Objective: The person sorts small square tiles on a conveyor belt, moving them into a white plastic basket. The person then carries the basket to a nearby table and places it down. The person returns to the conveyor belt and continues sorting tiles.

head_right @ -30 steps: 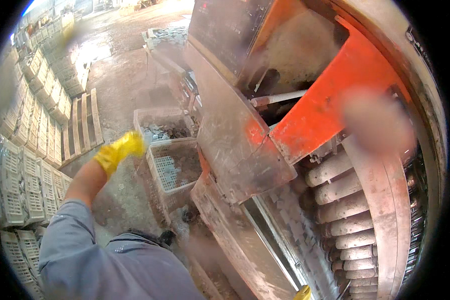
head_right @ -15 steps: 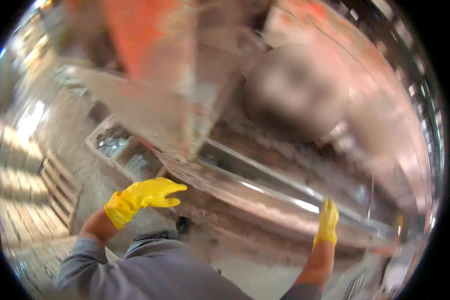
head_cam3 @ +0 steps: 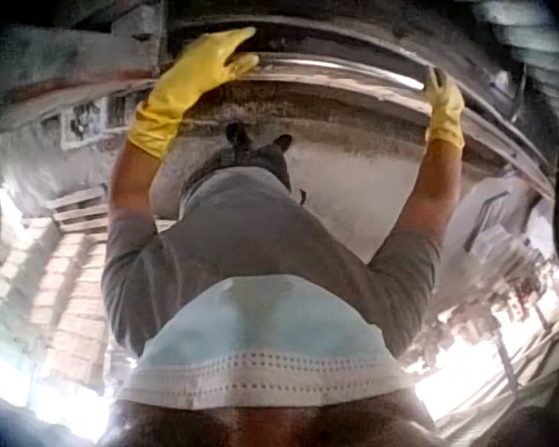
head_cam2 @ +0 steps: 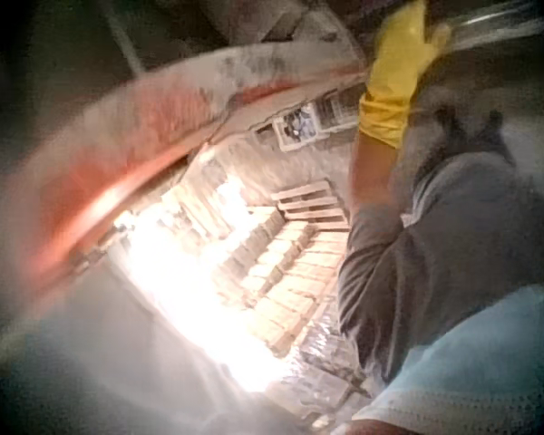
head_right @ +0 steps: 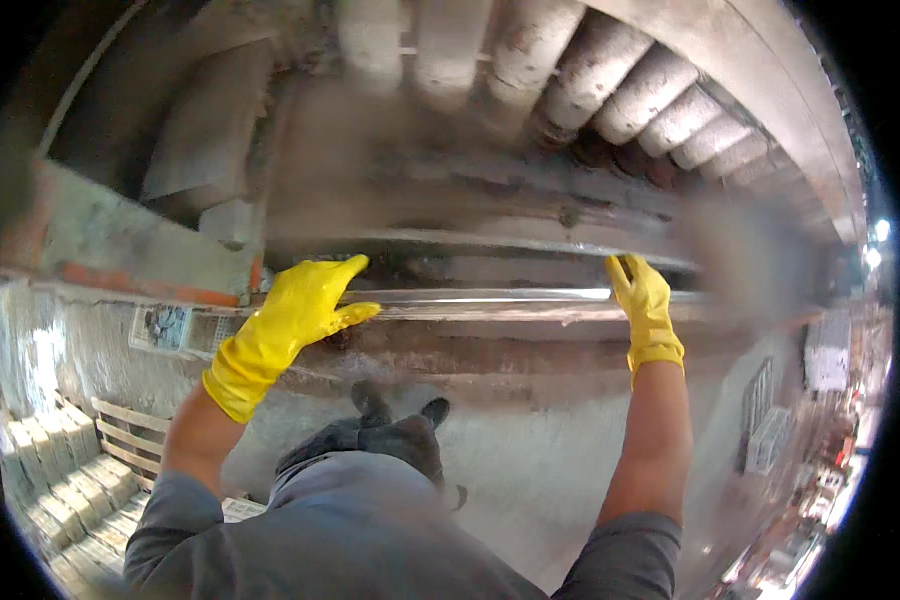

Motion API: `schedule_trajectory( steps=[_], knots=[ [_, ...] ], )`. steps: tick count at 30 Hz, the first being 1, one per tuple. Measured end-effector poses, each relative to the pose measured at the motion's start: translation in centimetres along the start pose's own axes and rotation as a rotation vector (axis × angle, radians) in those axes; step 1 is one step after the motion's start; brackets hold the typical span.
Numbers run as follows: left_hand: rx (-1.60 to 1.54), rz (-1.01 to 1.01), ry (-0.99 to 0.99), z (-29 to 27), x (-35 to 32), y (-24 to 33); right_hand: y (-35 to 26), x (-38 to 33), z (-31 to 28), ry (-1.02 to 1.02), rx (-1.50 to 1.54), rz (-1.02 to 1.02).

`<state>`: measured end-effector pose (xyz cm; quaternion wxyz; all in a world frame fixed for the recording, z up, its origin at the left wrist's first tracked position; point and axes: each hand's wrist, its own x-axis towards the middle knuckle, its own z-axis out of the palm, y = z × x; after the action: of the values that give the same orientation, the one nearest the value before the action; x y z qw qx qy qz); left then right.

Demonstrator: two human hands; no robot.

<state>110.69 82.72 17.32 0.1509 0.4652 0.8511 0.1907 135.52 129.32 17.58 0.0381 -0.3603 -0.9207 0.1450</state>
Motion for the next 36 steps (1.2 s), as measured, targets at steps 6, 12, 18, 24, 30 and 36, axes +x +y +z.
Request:
schedule_trajectory(
  steps=[6, 12, 18, 24, 30, 36],
  knots=[
    [0.126, 0.077, 0.091, 0.4, 1.2, 0.0, -0.5, 1.7, -0.9, -0.068, 0.001, 0.003],
    [0.112, -0.128, -0.176, -2.2, 2.3, 1.3, -2.2, 2.2, -1.7, -0.128, 0.016, 0.029],
    [0.06, -0.144, -0.188, -3.7, 0.8, -0.3, -2.4, 2.0, 0.6, -0.047, -0.061, -0.046],
    [-0.013, -0.333, -0.207, -6.2, -4.0, -1.9, -8.1, 2.5, 1.1, -0.071, 0.125, -0.112],
    [-0.093, -0.231, -0.348, -3.5, 2.1, -5.4, -2.8, 1.1, -2.2, -0.001, 0.122, -0.065],
    [-0.042, -0.249, -0.188, -4.7, 1.8, -2.4, -3.7, 1.8, -2.3, -0.018, 0.153, -0.045]
  ],
)
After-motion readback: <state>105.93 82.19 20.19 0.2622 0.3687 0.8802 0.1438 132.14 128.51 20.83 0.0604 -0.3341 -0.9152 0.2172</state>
